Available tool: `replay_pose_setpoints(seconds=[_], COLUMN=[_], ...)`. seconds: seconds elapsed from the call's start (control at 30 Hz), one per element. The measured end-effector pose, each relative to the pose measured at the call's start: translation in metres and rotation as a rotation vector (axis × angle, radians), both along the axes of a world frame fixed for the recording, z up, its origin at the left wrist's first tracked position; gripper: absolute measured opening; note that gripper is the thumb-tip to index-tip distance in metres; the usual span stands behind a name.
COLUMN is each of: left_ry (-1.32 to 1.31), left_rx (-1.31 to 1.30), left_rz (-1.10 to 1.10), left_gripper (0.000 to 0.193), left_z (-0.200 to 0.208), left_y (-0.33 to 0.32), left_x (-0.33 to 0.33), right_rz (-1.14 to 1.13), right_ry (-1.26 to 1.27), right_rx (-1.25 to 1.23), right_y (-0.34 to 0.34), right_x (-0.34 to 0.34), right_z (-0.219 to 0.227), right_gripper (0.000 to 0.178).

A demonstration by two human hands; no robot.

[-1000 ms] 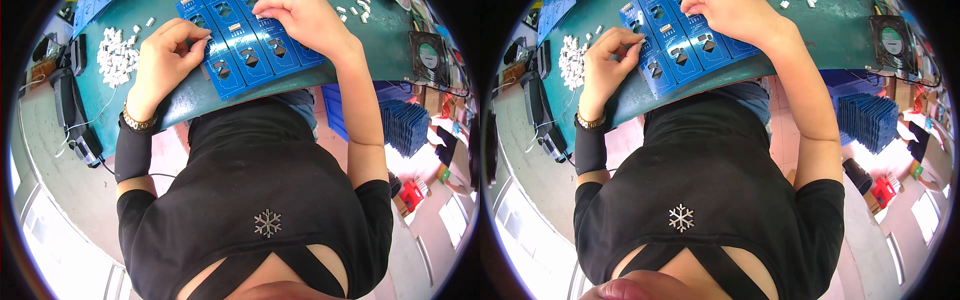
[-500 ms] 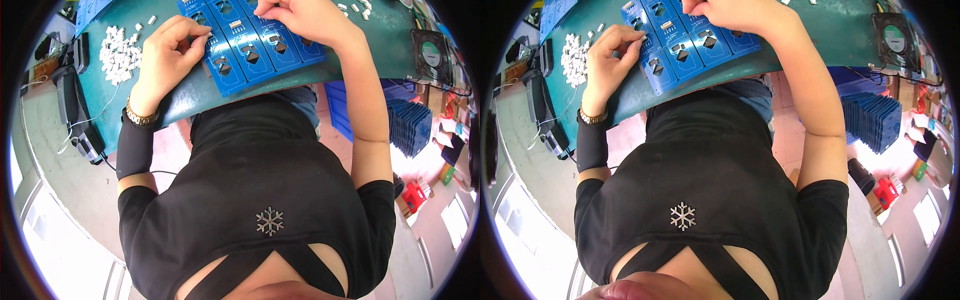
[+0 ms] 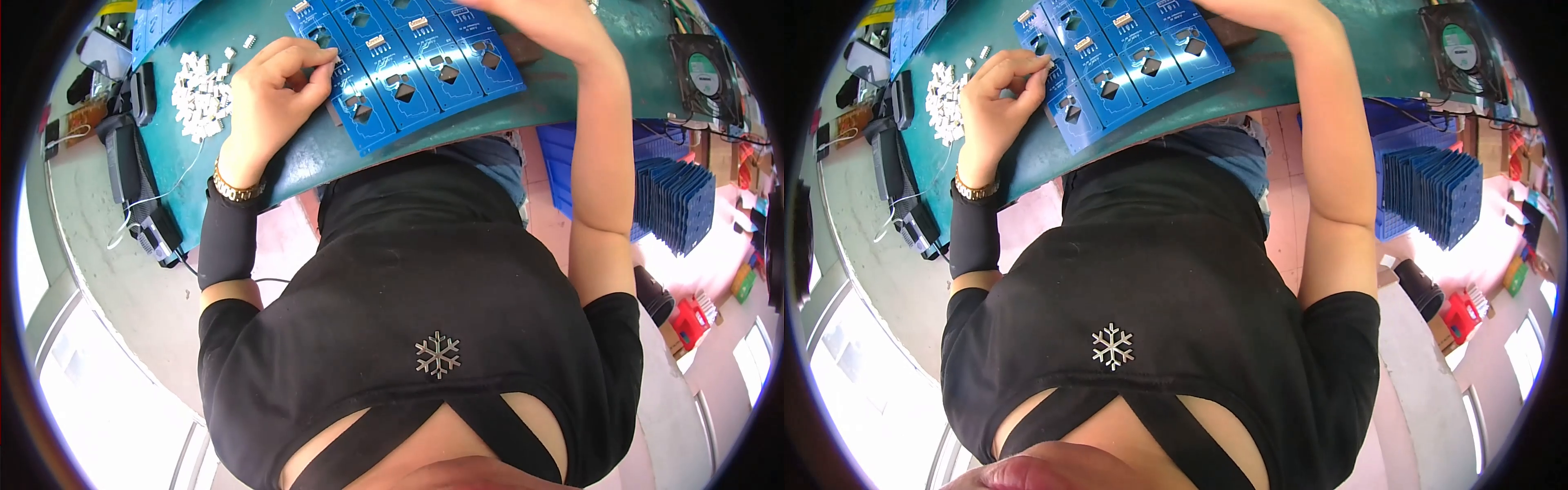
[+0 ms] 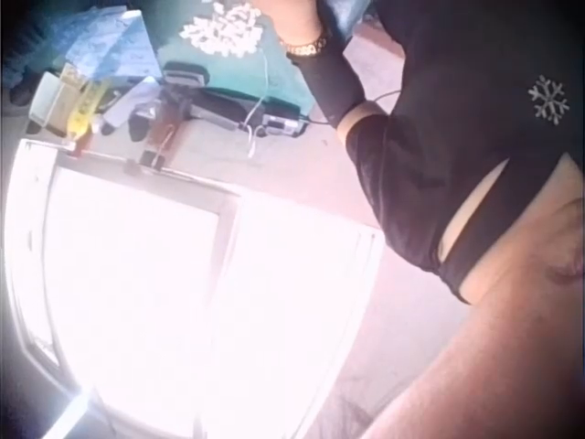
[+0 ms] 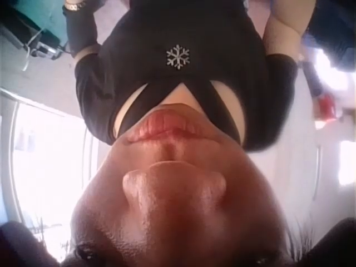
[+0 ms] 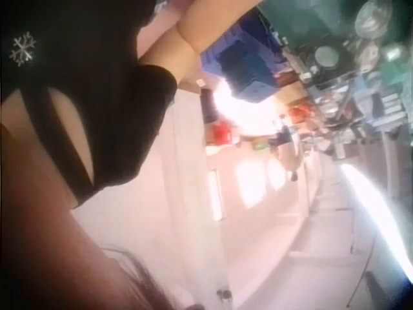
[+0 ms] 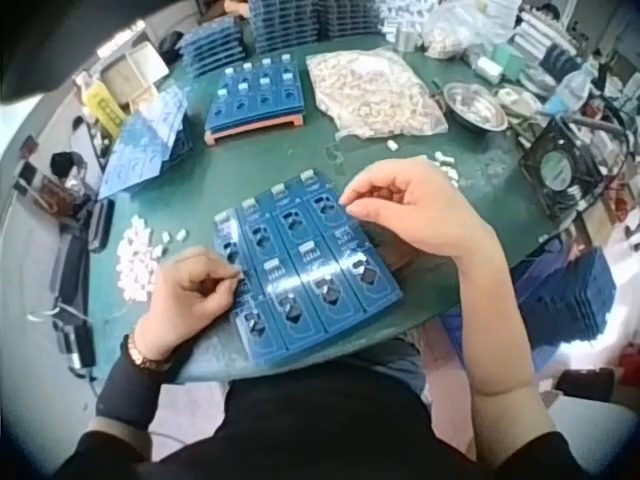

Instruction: The person assembles small white electronic components into blue circuit board panels by hand on a factory workbench.

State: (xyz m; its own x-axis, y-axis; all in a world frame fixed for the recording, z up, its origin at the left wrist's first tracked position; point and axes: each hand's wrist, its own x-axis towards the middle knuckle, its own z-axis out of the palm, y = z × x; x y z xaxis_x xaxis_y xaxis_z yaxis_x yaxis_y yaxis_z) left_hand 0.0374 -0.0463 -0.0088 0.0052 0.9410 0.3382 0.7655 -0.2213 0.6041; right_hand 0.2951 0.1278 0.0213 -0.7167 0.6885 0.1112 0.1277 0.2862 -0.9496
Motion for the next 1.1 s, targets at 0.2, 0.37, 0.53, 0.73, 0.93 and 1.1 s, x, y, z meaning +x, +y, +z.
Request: replay_pose_setpoints(seconds=[0.2, 0.37, 0.53, 0.73, 0.93, 1.1], left_ry=[-0.041, -0.019, -0.002, 0.156, 0.291, 0.291], left_rx=[-0.029, -0.02, -0.022, 0.037, 0.028, 0.027], left_rz=[-0.005, -0.023, -0.026, -0.111, -0.193, -0.184], left_gripper=[0.011, 0.01, 0.011, 0.012, 0.028, 0.035], left_z=[0.0, 0.001, 0.004, 0.013, 0.021, 0.021], left_y=[0.002, 0.003, 0.005, 0.0, -0.003, -0.004], left_x=[-0.001, -0.002, 0.002, 0.007, 0.003, 0.003], right_rz=[-0.319, -0.488, -0.57, -0.592, -0.52, -0.493], right_ry=[-0.028, 0.092, 0.13, 0.08, -0.078, -0.225], right_rx=[-0.003, 0.137, 0.157, 0.212, 0.316, 0.525], right_y=[-0.003, -0.006, 0.001, -0.004, -0.008, -0.005], right_x=[0.045, 0.066, 0.085, 0.079, 0.065, 0.06], right_z=[-0.024, -0.043, -0.064, -0.065, -0.052, -0.045], right_gripper=[0.005, 0.004, 0.015, 0.012, 0.013, 0.012])
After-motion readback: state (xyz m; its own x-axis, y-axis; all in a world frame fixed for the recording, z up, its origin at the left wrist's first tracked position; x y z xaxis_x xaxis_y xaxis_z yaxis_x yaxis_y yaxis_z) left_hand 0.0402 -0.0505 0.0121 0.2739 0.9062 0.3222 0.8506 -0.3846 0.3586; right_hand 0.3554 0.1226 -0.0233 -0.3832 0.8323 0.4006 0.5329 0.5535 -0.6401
